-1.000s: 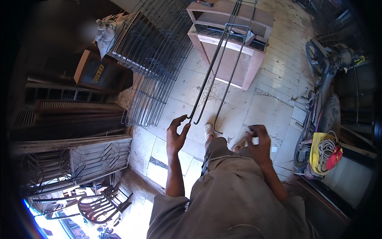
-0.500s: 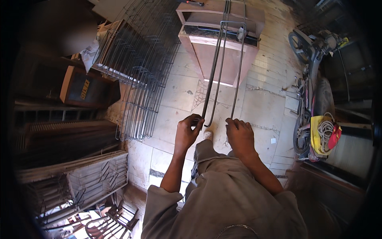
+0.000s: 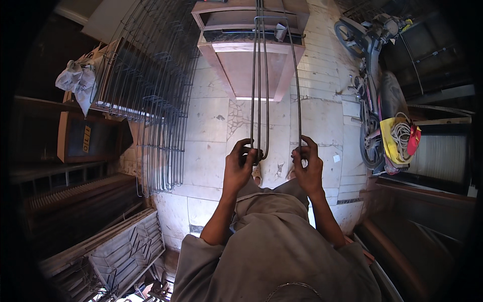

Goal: The person organizes long metal rods and short U-shaped metal clips by hand on a workshop floor, then uses a small tool to tighten the clips around the rods.

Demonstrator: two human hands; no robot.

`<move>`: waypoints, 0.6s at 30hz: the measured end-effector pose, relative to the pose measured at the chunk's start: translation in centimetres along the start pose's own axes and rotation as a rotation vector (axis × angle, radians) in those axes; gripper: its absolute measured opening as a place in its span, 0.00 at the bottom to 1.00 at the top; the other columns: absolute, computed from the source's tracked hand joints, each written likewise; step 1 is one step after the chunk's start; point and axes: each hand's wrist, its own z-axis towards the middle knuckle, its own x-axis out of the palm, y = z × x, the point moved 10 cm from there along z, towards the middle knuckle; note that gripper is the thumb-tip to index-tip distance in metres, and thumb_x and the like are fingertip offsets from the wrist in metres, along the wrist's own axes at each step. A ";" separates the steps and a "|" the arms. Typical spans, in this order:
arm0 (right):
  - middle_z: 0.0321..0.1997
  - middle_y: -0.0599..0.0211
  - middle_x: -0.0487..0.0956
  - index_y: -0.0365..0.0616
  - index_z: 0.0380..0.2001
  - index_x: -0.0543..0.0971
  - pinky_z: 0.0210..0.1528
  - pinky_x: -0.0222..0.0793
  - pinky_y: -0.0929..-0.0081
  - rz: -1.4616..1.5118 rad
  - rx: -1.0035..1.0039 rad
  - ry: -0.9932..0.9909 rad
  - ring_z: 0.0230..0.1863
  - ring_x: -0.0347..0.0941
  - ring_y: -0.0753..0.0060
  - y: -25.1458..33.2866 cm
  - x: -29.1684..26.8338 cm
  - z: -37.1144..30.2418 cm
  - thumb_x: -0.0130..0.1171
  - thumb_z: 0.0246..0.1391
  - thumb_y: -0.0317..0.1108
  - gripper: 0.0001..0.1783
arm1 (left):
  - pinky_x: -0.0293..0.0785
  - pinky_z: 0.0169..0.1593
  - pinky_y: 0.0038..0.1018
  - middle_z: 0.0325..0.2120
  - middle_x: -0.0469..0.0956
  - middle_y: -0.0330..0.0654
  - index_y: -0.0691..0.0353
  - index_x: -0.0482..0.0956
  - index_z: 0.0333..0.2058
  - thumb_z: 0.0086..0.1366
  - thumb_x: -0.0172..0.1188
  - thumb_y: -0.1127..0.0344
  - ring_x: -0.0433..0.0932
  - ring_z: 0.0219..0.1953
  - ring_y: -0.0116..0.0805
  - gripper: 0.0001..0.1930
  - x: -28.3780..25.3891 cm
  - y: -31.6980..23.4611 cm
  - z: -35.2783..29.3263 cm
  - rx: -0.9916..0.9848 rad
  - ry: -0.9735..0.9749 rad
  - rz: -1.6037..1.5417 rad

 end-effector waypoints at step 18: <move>0.35 0.58 0.78 0.37 0.58 0.61 0.40 0.75 0.73 0.669 0.472 0.099 0.34 0.79 0.69 -5.5 3.5 -1.1 0.52 0.63 0.28 0.22 | 0.77 0.48 0.34 0.36 0.80 0.54 0.72 0.68 0.53 0.66 0.58 0.57 0.82 0.40 0.46 0.25 0.5 2.2 0.3 -0.165 0.052 -0.344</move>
